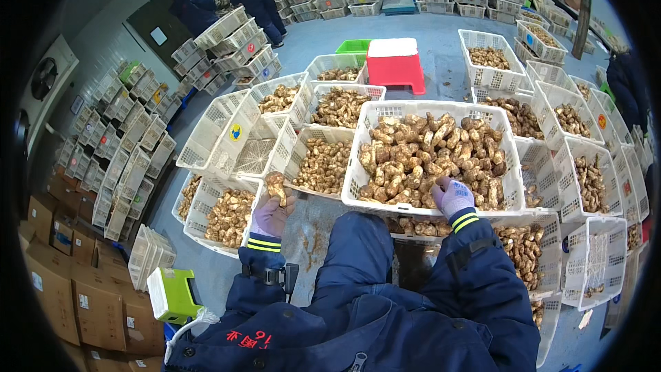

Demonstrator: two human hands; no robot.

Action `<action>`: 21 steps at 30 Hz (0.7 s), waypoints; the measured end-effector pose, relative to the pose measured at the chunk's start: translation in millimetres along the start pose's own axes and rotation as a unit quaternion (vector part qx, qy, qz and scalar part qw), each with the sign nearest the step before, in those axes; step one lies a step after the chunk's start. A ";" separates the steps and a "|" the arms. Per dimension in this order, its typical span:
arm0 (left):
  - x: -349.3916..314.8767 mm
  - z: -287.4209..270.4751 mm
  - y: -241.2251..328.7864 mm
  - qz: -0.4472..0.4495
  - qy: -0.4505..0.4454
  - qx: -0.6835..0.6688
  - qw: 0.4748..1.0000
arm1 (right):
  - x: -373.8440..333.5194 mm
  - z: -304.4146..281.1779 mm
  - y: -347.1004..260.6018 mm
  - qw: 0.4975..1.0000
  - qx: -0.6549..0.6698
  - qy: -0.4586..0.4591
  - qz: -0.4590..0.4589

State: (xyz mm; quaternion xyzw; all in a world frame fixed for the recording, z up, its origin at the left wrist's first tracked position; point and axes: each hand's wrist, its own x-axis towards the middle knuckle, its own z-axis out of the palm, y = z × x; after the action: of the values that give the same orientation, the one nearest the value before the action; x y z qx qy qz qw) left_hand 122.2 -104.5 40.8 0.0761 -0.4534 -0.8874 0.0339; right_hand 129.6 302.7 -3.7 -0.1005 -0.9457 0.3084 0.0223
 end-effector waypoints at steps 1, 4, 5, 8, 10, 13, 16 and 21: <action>9.1 -17.8 -9.4 0.054 -0.025 0.051 0.997 | 0.3 -0.6 -2.0 1.000 -0.004 -0.005 0.001; -4.6 21.8 -1.5 0.010 -0.045 0.013 0.999 | -2.7 -5.3 3.1 1.000 -0.011 -0.008 0.019; -12.4 39.2 5.4 -0.078 -0.033 -0.072 0.994 | -3.4 -6.5 4.8 1.000 -0.008 -0.008 0.024; 15.8 -22.7 -28.5 0.066 0.005 0.048 0.997 | -0.6 -1.5 2.9 1.000 -0.002 -0.002 0.004; 37.2 -80.0 -38.0 0.086 -0.044 0.098 0.990 | -0.6 -0.5 0.2 1.000 -0.004 0.000 0.000; 47.6 -116.8 -39.5 0.061 -0.097 0.091 0.989 | -0.5 0.3 -6.8 1.000 -0.002 -0.004 -0.005; 29.8 -38.2 -49.8 0.094 -0.037 0.061 0.993 | -2.7 -4.2 6.0 1.000 -0.010 0.003 0.018; 22.5 -53.7 -32.1 0.094 0.004 0.043 0.995 | -2.4 -2.8 -2.5 1.000 -0.006 -0.008 0.013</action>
State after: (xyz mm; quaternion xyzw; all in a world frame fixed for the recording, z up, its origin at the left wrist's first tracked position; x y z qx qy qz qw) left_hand 109.2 -131.5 -18.6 0.0384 -0.4963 -0.8595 0.1160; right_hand 131.8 301.8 0.2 -0.1109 -0.9464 0.3033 0.0103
